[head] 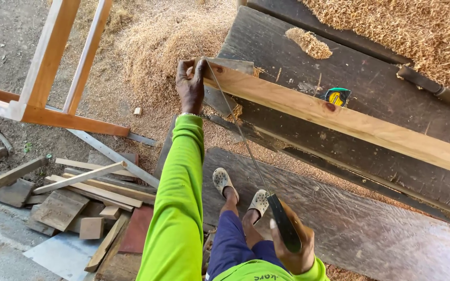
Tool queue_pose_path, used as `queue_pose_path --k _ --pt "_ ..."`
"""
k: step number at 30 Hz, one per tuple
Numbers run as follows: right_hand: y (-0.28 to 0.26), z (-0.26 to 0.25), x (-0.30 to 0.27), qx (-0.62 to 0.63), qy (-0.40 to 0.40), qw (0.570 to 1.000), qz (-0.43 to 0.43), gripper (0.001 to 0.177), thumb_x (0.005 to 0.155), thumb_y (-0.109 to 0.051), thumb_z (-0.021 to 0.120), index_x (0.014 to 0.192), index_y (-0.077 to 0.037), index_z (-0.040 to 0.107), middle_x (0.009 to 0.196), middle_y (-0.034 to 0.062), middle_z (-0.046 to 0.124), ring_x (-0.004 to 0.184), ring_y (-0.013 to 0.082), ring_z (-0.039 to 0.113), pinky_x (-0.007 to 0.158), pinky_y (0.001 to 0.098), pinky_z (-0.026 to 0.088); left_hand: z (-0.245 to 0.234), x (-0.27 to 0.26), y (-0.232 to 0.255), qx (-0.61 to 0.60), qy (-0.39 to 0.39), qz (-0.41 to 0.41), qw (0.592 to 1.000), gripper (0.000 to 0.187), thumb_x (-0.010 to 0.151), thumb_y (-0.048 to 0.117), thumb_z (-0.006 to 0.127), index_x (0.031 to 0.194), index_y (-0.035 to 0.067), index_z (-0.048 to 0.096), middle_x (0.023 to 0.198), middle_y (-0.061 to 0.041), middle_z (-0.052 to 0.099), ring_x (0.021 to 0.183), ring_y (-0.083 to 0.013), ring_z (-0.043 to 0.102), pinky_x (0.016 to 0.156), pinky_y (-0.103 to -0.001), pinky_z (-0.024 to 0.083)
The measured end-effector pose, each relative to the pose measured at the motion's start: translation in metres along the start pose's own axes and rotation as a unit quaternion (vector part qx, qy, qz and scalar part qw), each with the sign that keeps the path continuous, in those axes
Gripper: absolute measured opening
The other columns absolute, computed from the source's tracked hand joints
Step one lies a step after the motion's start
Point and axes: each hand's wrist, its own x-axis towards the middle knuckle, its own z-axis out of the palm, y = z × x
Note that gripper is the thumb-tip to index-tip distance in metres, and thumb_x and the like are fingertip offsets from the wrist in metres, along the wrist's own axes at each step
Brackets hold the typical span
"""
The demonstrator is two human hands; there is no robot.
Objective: The recorder is using a hand saw to cut a piece of lumber on a workbench.
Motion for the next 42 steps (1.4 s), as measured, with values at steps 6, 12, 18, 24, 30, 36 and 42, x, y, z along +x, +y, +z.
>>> queue_pose_path --k 6,12,18,24,30,36,42 --pt "0.013 0.055 0.107 0.004 0.007 0.999 -0.036 0.044 0.091 -0.002 0.069 0.134 -0.001 0.062 0.092 0.0097 0.074 0.076 0.0136 0.071 0.066 0.0266 0.056 -0.003 -0.001 -0.007 0.037 -0.003 0.029 0.999 0.019 0.099 0.024 0.072 0.102 0.007 0.066 0.1 -0.008 0.075 0.09 -0.0136 0.07 0.08 -0.03 0.06" --pt "-0.007 0.103 0.192 0.023 0.014 0.997 -0.069 0.04 0.096 -0.005 0.069 0.135 -0.003 0.062 0.083 0.0059 0.072 0.068 0.0103 0.07 0.059 0.0282 0.057 -0.004 -0.002 -0.006 0.054 -0.017 0.016 0.998 0.02 0.099 0.028 0.069 0.102 0.009 0.063 0.108 -0.01 0.074 0.099 -0.0188 0.073 0.089 -0.036 0.064" --pt "-0.016 0.098 0.196 -0.009 0.021 0.998 -0.051 0.044 0.092 -0.006 0.071 0.136 -0.004 0.06 0.09 0.0087 0.073 0.074 0.0119 0.07 0.067 0.029 0.058 -0.022 -0.002 0.041 0.123 -0.104 -0.043 0.986 0.035 0.097 0.03 0.073 0.118 0.005 0.062 0.116 -0.016 0.077 0.103 -0.0224 0.074 0.09 -0.038 0.062" --pt "-0.018 0.085 0.197 0.026 -0.04 0.998 -0.045 0.057 0.092 -0.009 0.074 0.145 -0.005 0.053 0.095 0.0062 0.069 0.08 0.0106 0.065 0.073 0.0274 0.055 -0.038 0.016 0.062 0.316 -0.3 0.039 0.899 0.075 0.075 0.023 0.09 0.128 -0.001 0.042 0.114 -0.025 0.069 0.098 -0.0337 0.07 0.083 -0.04 0.06" --pt "-0.005 0.076 0.202 0.035 -0.074 0.994 -0.069 0.068 0.092 -0.018 0.078 0.152 -0.003 0.05 0.09 0.0035 0.068 0.081 0.0101 0.063 0.078 0.0257 0.054 -0.011 0.024 0.073 0.544 -0.327 -0.044 0.771 0.08 0.084 0.018 0.081 0.141 -0.004 0.03 0.102 -0.022 0.069 0.081 -0.031 0.069 0.067 -0.038 0.061" --pt "-0.008 0.082 0.207 0.087 -0.078 0.993 -0.035 0.061 0.094 -0.021 0.074 0.146 -0.001 0.051 0.086 0.0048 0.068 0.074 0.0101 0.063 0.069 0.0263 0.055 -0.001 0.024 0.057 0.592 -0.285 -0.054 0.752 0.042 0.106 0.021 0.052 0.139 -0.001 0.037 0.096 -0.018 0.068 0.075 -0.0288 0.068 0.063 -0.041 0.055" --pt "-0.006 0.088 0.201 0.012 -0.027 0.995 -0.1 0.042 0.099 -0.016 0.074 0.136 0.0 0.06 0.095 0.0078 0.072 0.081 0.0119 0.066 0.075 0.0286 0.057 0.004 0.02 0.052 0.591 -0.228 -0.023 0.773 0.03 0.109 0.019 0.038 0.134 0.003 0.04 0.104 -0.021 0.062 0.074 -0.0284 0.067 0.06 -0.041 0.057"
